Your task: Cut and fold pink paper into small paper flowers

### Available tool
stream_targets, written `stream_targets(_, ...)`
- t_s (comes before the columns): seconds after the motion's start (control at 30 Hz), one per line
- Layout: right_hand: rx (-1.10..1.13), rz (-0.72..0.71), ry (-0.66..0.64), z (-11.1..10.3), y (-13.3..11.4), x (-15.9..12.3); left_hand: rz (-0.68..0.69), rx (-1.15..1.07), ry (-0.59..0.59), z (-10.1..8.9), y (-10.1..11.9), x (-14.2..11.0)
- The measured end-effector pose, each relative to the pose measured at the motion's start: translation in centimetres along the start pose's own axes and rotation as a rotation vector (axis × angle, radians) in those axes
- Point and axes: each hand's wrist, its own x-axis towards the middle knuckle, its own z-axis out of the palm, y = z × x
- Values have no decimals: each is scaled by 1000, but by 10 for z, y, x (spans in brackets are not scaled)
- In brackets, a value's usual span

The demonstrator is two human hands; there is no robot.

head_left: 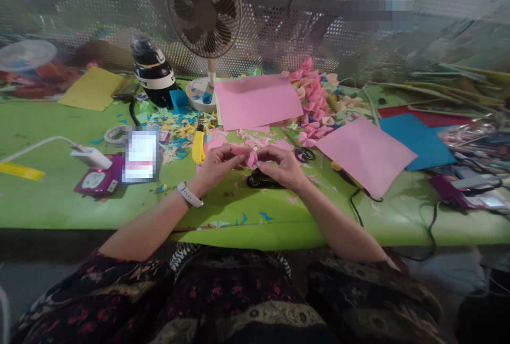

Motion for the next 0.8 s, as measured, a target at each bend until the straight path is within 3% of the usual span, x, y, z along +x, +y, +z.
stream_targets(0.43,-22,18,11,1,-1,1,52,82,6,-1,-5,-1)
stream_targets(0.8,57,69,16,-2,2,1,5,38,12,2,3,-1)
